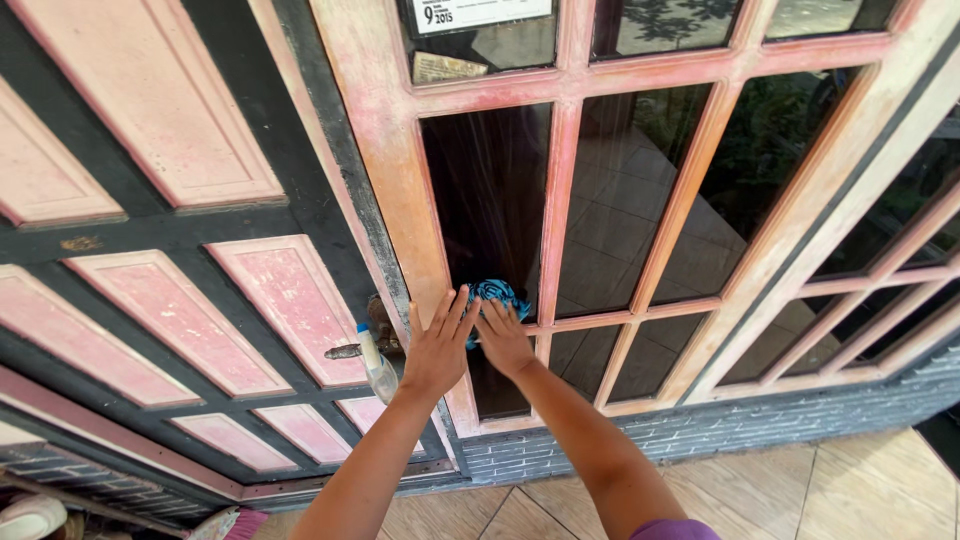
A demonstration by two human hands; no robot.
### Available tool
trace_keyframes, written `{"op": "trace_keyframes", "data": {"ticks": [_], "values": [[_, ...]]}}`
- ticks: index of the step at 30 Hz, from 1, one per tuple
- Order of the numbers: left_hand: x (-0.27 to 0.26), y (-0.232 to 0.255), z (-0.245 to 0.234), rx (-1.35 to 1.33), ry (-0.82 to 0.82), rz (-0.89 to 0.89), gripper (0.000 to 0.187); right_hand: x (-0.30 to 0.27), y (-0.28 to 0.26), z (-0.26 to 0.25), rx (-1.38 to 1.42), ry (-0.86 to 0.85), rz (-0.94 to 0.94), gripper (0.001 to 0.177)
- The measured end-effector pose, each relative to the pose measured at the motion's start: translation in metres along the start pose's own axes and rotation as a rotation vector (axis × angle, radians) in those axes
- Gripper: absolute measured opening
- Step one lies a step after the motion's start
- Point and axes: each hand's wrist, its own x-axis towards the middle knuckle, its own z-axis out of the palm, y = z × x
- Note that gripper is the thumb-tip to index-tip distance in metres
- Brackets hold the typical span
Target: The person cleans window panes by spraying them with liquid from a spray bottle and wiping the glass with a cloth.
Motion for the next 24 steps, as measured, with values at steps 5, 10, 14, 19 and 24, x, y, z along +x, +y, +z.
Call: {"op": "trace_keyframes", "data": {"ticks": [5, 10, 14, 19, 24], "values": [[0.031, 0.002, -0.028, 0.038, 0.230, -0.071, 0.064, 0.076, 0.016, -0.062, -0.082, 0.101, 0.156, 0.061], [0.059, -0.006, -0.049, -0.011, 0.312, -0.192, 0.060, 0.175, -0.002, -0.162, 0.020, 0.217, 0.146, 0.068], [0.074, -0.022, -0.067, 0.017, 0.371, -0.279, 0.060, 0.214, -0.038, -0.189, 0.043, 0.313, 0.138, 0.072], [0.090, -0.031, -0.080, 0.105, 0.428, -0.289, 0.065, 0.237, -0.034, -0.200, -0.049, 0.259, -0.028, 0.059], [0.101, -0.026, -0.090, 0.055, 0.411, -0.270, 0.068, 0.226, -0.008, -0.221, -0.192, 0.188, 0.004, 0.062]]}}
